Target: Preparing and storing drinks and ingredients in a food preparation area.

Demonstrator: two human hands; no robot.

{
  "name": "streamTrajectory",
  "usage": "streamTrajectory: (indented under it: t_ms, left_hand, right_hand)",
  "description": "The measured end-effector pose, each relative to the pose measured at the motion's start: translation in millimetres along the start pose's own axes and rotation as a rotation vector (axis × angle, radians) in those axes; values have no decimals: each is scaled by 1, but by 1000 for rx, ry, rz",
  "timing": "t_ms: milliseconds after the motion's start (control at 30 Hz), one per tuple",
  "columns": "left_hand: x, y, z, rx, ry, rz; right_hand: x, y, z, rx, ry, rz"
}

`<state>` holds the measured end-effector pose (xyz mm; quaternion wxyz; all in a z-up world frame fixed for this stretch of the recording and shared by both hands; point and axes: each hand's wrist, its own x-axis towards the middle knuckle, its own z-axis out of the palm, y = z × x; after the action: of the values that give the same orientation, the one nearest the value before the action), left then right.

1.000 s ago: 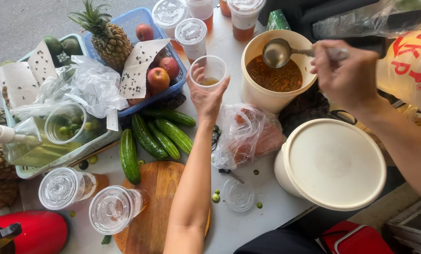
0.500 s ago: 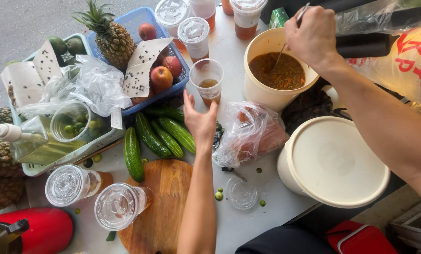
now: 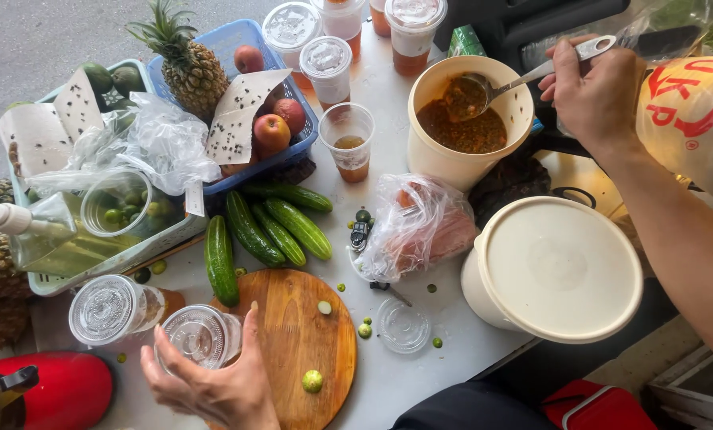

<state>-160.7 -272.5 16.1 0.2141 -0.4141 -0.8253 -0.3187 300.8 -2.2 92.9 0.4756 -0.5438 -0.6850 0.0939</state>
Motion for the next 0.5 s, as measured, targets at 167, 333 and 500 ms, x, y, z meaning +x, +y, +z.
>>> streamTrajectory:
  t_ms: [167,333,500]
  left_hand:
    - [-2,-1,11,21,-70,-23]
    - [-13,-15,31,-440,37,-224]
    - [-14,-10,25,-506,27,-264]
  right_hand:
    - [-3,9,0,42,10,47]
    - [-3,14,-1,208,40,265]
    - [-2,11,6,44,2,134]
